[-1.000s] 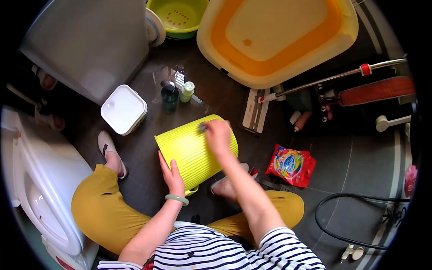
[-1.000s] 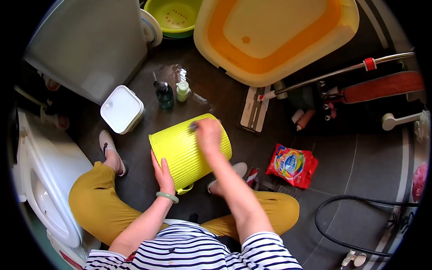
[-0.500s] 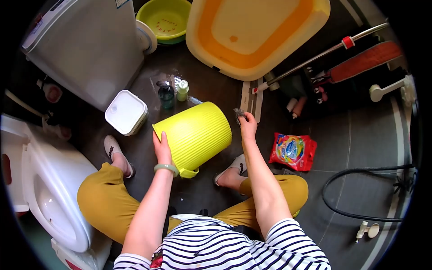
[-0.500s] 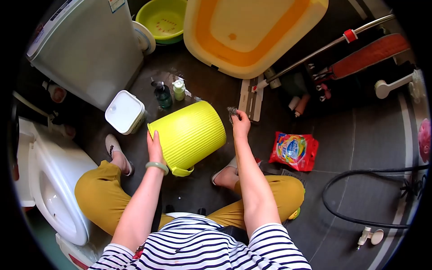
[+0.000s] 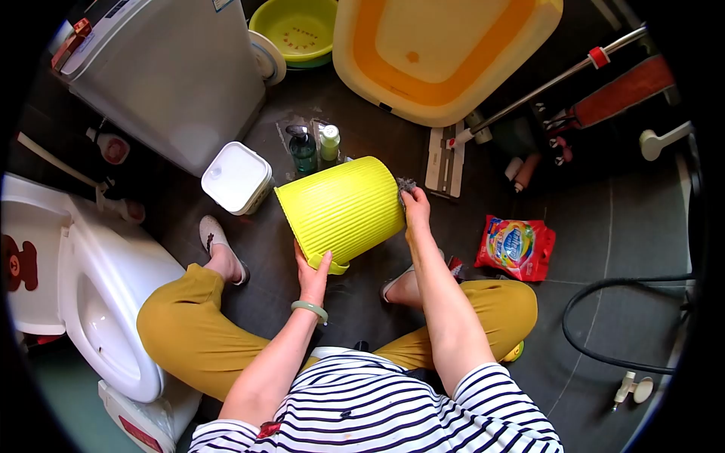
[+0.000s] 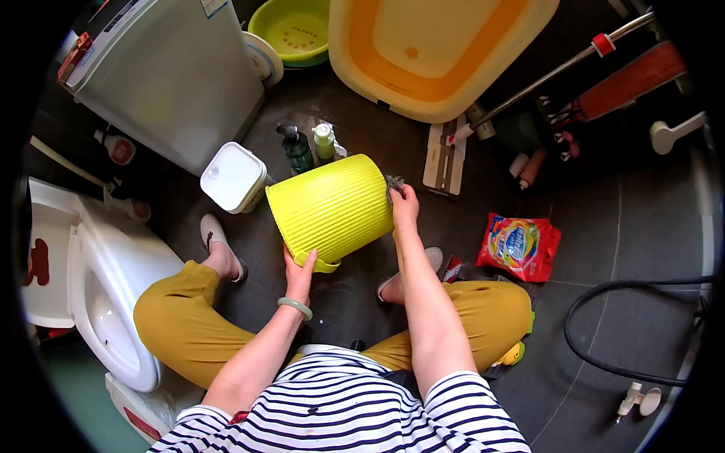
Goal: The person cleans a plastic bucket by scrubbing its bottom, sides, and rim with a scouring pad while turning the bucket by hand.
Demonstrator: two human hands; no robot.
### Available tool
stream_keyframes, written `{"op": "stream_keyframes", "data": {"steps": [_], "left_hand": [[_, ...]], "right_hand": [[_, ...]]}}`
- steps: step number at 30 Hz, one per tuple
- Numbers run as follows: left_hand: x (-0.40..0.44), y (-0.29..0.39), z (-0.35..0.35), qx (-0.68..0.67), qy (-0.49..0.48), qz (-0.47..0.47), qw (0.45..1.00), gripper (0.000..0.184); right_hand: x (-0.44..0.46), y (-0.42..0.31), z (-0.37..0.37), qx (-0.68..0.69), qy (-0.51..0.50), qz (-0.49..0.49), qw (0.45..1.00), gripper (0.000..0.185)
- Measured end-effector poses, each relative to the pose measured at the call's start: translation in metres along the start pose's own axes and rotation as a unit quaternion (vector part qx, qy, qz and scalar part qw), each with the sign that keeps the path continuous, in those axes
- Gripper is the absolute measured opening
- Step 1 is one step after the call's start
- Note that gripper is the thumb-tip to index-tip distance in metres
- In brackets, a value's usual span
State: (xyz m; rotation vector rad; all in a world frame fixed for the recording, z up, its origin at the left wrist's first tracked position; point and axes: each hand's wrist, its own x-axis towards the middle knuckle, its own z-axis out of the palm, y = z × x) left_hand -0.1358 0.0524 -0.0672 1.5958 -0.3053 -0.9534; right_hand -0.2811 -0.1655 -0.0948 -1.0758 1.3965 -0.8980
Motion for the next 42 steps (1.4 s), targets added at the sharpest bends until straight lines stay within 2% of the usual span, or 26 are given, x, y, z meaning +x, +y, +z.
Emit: {"op": "stream_keyframes", "data": {"steps": [2,6,9,12,15,17,19,21,23,27,28,30,31,32,35,37,39,41,42], "left_hand": [[-0.001,-0.003,-0.007,0.013,-0.003,0.010,1.000,0.074],[-0.019,0.002,-0.021,0.065,-0.013,-0.009,0.998,0.073],[-0.037,0.003,-0.029,0.066,-0.029,-0.033,0.997,0.080],[-0.036,0.014,-0.031,0.129,0.005,-0.012,0.992,0.079],[-0.017,0.014,-0.027,0.146,0.055,0.072,0.985,0.075],[-0.004,0.015,-0.022,0.134,0.087,0.123,0.979,0.071],[0.000,0.018,-0.021,0.090,0.100,0.110,0.985,0.067],[0.005,0.015,-0.022,0.063,0.104,0.108,0.987,0.062],[0.004,0.015,-0.024,0.083,0.106,0.097,0.986,0.058],[0.006,0.011,-0.023,0.082,0.107,0.113,0.984,0.055],[0.007,0.010,-0.023,0.078,0.108,0.117,0.984,0.055],[0.003,0.013,-0.020,0.072,0.114,0.116,0.984,0.055],[0.004,0.013,-0.019,0.070,0.114,0.115,0.984,0.055],[0.004,0.013,-0.019,0.069,0.115,0.114,0.984,0.055],[0.007,0.007,-0.021,0.074,0.116,0.131,0.982,0.054],[0.005,0.013,-0.024,0.077,0.107,0.116,0.984,0.053],[0.006,0.015,-0.026,0.084,0.099,0.115,0.985,0.052],[0.007,0.017,-0.024,0.066,0.100,0.103,0.987,0.052],[0.007,0.017,-0.022,0.058,0.102,0.098,0.988,0.052]], "right_hand": [[-0.012,0.006,0.000,0.004,0.032,-0.011,0.999,0.014],[-0.040,0.017,-0.011,0.014,0.053,0.014,0.998,0.014],[-0.052,0.023,-0.013,-0.074,0.059,-0.002,0.996,0.017],[-0.050,0.021,-0.003,-0.098,0.045,-0.027,0.994,0.017],[-0.071,-0.016,0.013,-0.318,0.083,-0.194,0.924,0.019],[-0.081,-0.022,0.030,-0.396,0.107,-0.289,0.865,0.018],[-0.106,-0.028,0.049,-0.371,0.046,-0.343,0.862,0.018],[-0.139,-0.027,0.084,-0.291,-0.062,-0.387,0.873,0.017],[-0.176,-0.039,0.110,-0.255,-0.122,-0.420,0.862,0.017],[-0.122,-0.027,0.074,-0.266,-0.090,-0.470,0.837,0.017],[-0.101,-0.024,0.055,-0.298,-0.045,-0.441,0.845,0.017],[-0.071,-0.031,0.019,-0.366,0.041,-0.322,0.872,0.016],[-0.068,-0.032,0.016,-0.373,0.056,-0.296,0.878,0.016],[-0.071,-0.027,0.021,-0.369,0.066,-0.339,0.863,0.015],[-0.126,-0.023,0.076,-0.253,-0.043,-0.455,0.853,0.015],[-0.183,-0.036,0.111,-0.245,-0.088,-0.440,0.860,0.023],[-0.160,-0.032,0.100,-0.248,-0.141,-0.453,0.845,0.024],[-0.119,-0.030,0.068,-0.286,-0.089,-0.480,0.824,0.020],[-0.096,-0.026,0.044,-0.315,-0.037,-0.462,0.828,0.019]]}}
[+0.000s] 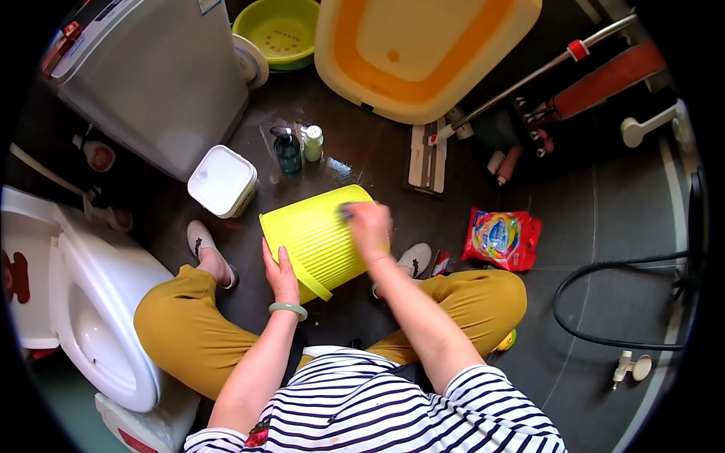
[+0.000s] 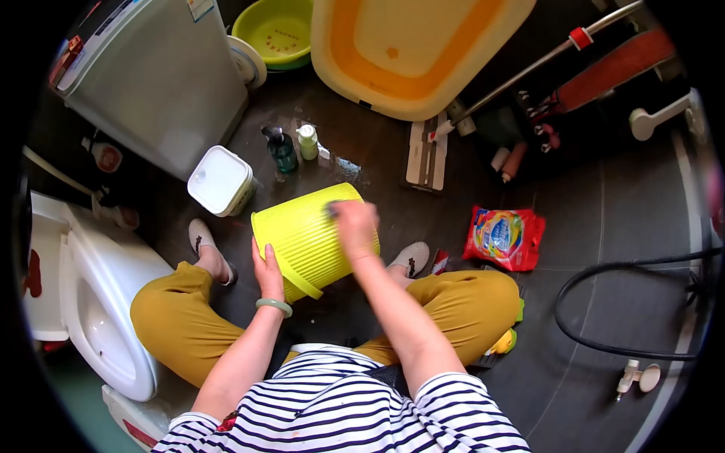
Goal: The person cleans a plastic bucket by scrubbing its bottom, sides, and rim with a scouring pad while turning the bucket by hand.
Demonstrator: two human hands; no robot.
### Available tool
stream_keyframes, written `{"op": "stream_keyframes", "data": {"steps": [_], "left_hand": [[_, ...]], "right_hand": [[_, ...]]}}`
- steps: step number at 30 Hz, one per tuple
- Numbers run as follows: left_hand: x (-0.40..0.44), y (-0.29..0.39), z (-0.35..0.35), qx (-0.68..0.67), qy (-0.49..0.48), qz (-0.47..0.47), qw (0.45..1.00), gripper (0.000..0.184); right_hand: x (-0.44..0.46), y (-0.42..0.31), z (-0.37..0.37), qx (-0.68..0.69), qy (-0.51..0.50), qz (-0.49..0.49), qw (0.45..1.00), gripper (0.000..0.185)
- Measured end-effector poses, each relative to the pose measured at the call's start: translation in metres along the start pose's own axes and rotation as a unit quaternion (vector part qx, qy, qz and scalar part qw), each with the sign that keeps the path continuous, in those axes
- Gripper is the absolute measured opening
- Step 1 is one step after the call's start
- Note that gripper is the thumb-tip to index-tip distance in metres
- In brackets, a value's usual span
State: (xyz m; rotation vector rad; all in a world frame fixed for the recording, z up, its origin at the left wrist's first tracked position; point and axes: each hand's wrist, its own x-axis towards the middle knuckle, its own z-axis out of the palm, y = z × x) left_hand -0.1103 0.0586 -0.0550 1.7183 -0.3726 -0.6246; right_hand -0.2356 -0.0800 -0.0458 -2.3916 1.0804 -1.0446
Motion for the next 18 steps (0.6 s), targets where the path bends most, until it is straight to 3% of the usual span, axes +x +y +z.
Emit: {"op": "stream_keyframes", "data": {"steps": [3,9,12,15,18], "left_hand": [[-0.002,-0.002,0.002,0.020,-0.001,-0.002,1.000,0.053],[-0.001,-0.003,-0.001,0.017,-0.011,0.007,1.000,0.053],[0.001,-0.004,0.000,0.010,-0.015,0.011,1.000,0.054],[-0.001,-0.004,0.001,0.017,-0.010,0.011,1.000,0.053],[-0.005,-0.001,0.002,-0.006,-0.005,0.005,1.000,0.053]], "right_hand": [[-0.001,0.044,-0.019,-0.114,0.038,0.145,0.982,0.017],[-0.019,-0.073,0.007,0.066,-0.043,0.006,0.997,0.021],[-0.012,-0.012,0.000,0.003,-0.011,-0.009,1.000,0.023],[-0.009,0.055,-0.026,-0.140,0.021,0.161,0.977,0.019],[-0.022,0.058,-0.020,-0.157,0.040,0.213,0.964,0.017]]}}
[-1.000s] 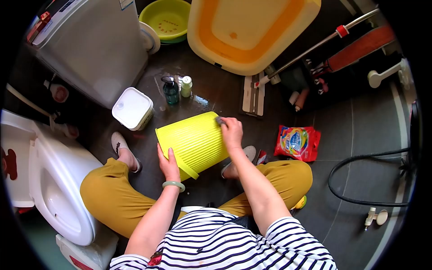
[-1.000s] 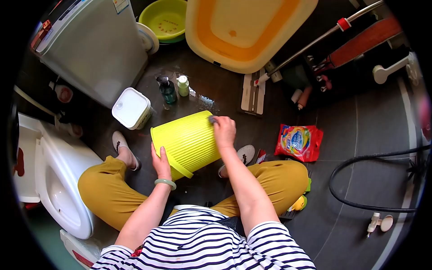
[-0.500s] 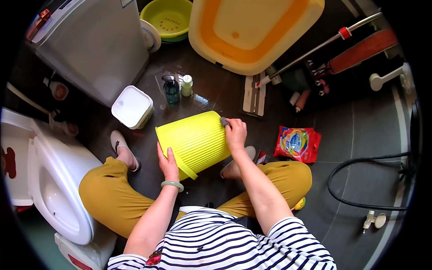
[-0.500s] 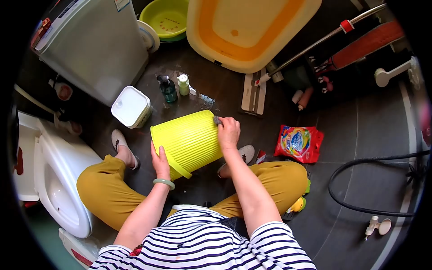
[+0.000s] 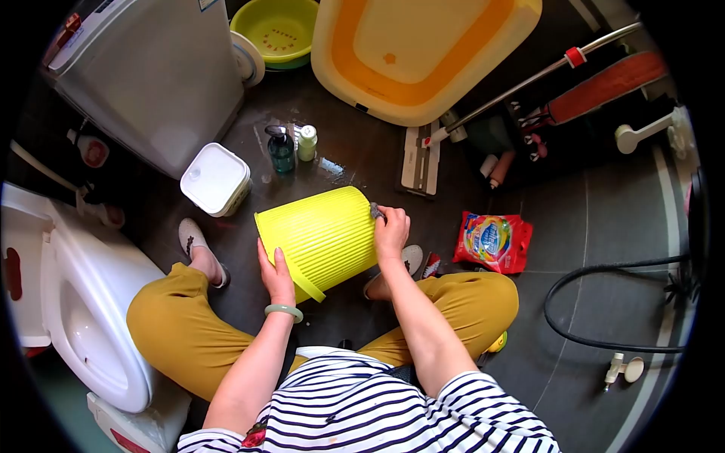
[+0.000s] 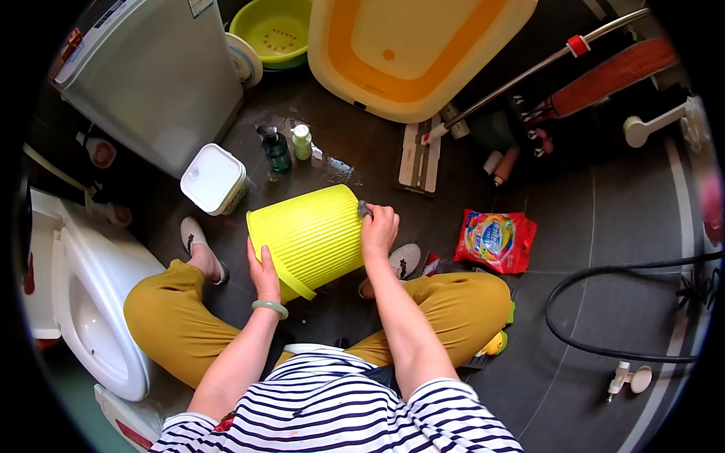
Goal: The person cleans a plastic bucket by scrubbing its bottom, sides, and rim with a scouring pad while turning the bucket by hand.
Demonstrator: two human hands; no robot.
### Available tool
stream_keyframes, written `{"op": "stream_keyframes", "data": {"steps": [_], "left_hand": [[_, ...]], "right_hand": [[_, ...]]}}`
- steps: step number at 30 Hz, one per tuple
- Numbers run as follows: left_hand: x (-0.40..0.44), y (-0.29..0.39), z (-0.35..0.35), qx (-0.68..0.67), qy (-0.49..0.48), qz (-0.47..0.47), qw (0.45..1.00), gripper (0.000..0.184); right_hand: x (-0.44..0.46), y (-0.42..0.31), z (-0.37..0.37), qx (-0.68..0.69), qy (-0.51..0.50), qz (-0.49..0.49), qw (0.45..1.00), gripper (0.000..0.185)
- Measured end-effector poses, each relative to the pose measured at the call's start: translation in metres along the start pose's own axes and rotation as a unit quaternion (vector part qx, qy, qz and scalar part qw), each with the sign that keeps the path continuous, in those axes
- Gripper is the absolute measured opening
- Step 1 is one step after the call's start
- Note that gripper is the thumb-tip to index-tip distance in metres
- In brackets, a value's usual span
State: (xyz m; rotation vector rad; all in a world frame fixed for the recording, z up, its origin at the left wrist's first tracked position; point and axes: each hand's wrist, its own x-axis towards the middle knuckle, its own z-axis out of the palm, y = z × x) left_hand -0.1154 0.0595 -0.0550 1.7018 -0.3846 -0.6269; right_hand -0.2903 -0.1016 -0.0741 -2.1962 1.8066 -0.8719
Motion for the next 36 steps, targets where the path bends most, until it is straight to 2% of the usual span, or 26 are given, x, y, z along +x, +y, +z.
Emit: {"op": "stream_keyframes", "data": {"steps": [4,5,9,12,13,14,15,17,20,22,27,29,33,36], "left_hand": [[-0.003,0.007,-0.003,0.020,-0.014,-0.012,1.000,0.053],[-0.001,0.006,-0.003,0.009,-0.013,-0.011,1.000,0.053],[-0.001,0.003,0.001,0.007,-0.005,-0.009,1.000,0.053],[-0.003,0.006,0.002,0.011,-0.001,-0.009,1.000,0.053],[-0.002,0.006,0.001,0.011,-0.001,-0.008,1.000,0.053],[-0.001,0.004,0.000,0.002,-0.002,-0.012,1.000,0.053],[0.000,0.005,0.002,-0.005,-0.004,-0.011,1.000,0.053],[0.001,0.008,0.003,0.003,-0.005,-0.021,1.000,0.053],[0.000,0.014,0.002,0.013,-0.003,-0.032,0.999,0.053],[-0.001,0.013,0.003,0.005,-0.006,-0.030,1.000,0.053],[0.003,0.000,0.002,0.009,-0.004,-0.015,1.000,0.054],[0.002,0.002,0.000,0.011,-0.011,-0.020,1.000,0.054],[0.001,0.004,0.004,0.000,-0.009,-0.020,1.000,0.054],[0.001,0.004,0.004,-0.005,-0.007,-0.017,1.000,0.054]], "right_hand": [[-0.002,0.013,-0.012,0.037,0.033,0.026,0.998,0.020],[0.001,0.016,-0.016,0.045,0.048,0.066,0.996,0.022],[0.003,-0.021,-0.026,0.077,-0.012,-0.063,0.995,0.021],[-0.021,-0.057,-0.020,0.064,0.002,-0.062,0.996,0.021],[-0.026,-0.070,-0.017,0.130,-0.045,-0.090,0.986,0.021],[-0.034,-0.084,-0.015,0.170,-0.089,-0.170,0.967,0.022],[-0.041,-0.106,-0.023,0.186,-0.103,-0.200,0.956,0.021],[-0.034,-0.101,-0.022,0.185,-0.128,-0.203,0.953,0.019],[0.004,-0.036,-0.020,0.093,-0.051,-0.116,0.988,0.015],[0.014,-0.027,-0.024,0.049,-0.036,-0.075,0.995,0.017],[-0.036,-0.091,-0.020,0.154,-0.116,-0.168,0.967,0.025],[-0.024,-0.077,-0.022,0.137,-0.108,-0.190,0.966,0.022],[0.015,-0.021,-0.028,0.036,-0.038,-0.092,0.994,0.019],[-0.013,-0.053,-0.023,0.078,-0.089,-0.149,0.982,0.022]]}}
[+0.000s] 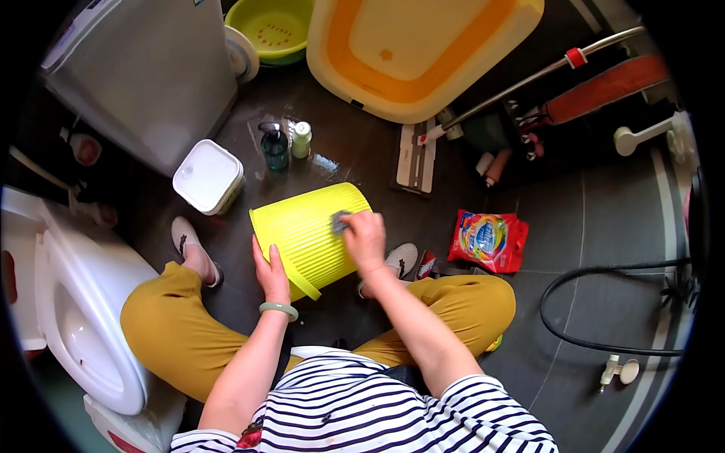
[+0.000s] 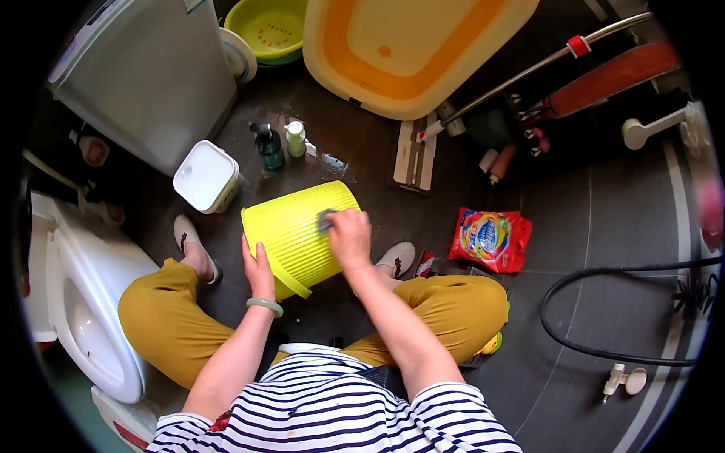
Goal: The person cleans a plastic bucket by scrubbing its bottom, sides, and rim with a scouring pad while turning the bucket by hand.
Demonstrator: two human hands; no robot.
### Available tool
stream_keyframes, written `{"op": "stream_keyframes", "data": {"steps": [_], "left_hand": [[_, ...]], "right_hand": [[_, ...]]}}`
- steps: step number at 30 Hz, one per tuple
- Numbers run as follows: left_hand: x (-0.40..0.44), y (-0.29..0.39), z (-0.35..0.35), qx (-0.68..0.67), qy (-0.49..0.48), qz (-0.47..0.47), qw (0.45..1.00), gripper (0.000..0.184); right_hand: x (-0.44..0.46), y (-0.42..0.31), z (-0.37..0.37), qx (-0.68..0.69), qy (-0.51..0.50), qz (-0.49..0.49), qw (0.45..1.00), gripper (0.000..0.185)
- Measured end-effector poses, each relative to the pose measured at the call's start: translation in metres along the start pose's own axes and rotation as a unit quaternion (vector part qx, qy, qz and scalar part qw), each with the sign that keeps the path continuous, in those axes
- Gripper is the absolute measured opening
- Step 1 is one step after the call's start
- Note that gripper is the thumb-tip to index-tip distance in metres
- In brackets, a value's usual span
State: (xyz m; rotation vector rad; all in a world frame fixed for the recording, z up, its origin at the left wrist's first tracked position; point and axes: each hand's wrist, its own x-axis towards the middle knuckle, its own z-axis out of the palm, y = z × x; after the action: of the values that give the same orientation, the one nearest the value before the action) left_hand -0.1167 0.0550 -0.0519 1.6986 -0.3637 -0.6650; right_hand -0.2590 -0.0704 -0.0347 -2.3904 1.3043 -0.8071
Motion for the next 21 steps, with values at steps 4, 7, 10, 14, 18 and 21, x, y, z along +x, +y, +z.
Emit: {"op": "stream_keyframes", "data": {"steps": [4,7,10,14,18,21], "left_hand": [[0.001,0.000,-0.002,0.026,0.000,0.005,1.000,0.053],[0.000,0.005,-0.001,0.019,-0.004,-0.005,1.000,0.053],[0.000,0.002,0.001,0.011,0.002,-0.005,1.000,0.053],[-0.001,-0.002,-0.003,0.021,-0.002,-0.005,1.000,0.053],[0.001,0.004,-0.001,0.017,-0.007,-0.011,1.000,0.053],[0.001,0.000,0.001,0.001,-0.001,0.001,1.000,0.051]], "right_hand": [[-0.003,-0.004,-0.001,0.017,0.001,-0.012,1.000,0.021],[0.013,0.045,-0.012,-0.051,0.052,0.066,0.995,0.019],[0.003,0.023,-0.004,-0.021,0.025,0.007,0.999,0.020],[-0.009,-0.009,0.001,0.054,-0.031,-0.033,0.998,0.017],[0.004,0.071,0.009,-0.040,0.056,0.052,0.996,0.016],[0.012,0.007,-0.025,-0.030,0.037,0.036,0.998,0.018]]}}
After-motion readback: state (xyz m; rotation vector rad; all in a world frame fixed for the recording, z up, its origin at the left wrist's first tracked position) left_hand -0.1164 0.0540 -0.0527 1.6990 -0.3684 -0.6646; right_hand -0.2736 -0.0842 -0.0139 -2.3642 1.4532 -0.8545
